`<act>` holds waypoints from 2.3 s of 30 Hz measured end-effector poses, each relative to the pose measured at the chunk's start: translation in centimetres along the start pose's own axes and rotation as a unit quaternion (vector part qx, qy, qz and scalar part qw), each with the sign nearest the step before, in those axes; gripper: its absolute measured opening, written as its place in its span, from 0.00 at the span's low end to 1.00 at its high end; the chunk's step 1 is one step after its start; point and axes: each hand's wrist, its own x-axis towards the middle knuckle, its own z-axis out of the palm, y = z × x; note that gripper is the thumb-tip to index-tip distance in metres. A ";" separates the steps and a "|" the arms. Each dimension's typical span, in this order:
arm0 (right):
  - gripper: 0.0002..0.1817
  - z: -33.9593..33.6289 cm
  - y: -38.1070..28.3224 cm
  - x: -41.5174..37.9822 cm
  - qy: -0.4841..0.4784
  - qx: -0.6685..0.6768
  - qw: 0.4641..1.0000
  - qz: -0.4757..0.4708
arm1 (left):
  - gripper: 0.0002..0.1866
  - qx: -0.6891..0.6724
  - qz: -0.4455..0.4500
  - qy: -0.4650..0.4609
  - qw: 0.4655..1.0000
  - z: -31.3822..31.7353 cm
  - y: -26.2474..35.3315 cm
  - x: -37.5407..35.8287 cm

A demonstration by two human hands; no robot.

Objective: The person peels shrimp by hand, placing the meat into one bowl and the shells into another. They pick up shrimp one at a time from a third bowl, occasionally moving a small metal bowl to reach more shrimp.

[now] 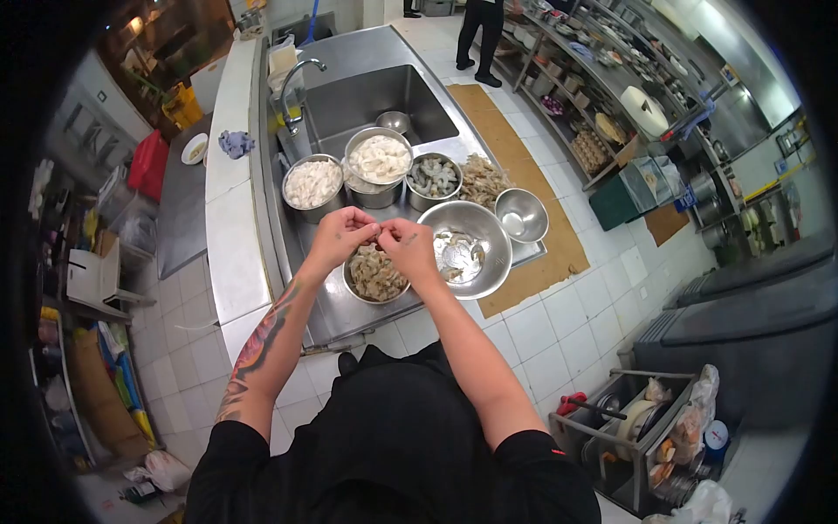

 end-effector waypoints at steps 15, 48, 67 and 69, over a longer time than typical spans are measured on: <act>0.13 1.4 7.0 -1.8 -0.071 0.001 0.996 0.046 | 0.12 -0.020 0.017 -0.016 1.000 -0.7 -0.4 0.5; 0.07 -9.9 17.9 -2.1 -0.100 -0.453 0.885 -0.042 | 0.22 0.257 0.163 -0.107 0.947 0.8 -0.6 -0.4; 0.10 -1.3 8.8 -1.1 -0.128 0.123 0.971 0.161 | 0.25 0.325 0.157 -0.110 0.926 -0.2 -2.8 -0.3; 0.11 -0.3 9.0 -1.1 -0.129 0.071 0.982 0.120 | 0.24 0.339 0.143 -0.090 0.926 -0.6 -2.7 -0.2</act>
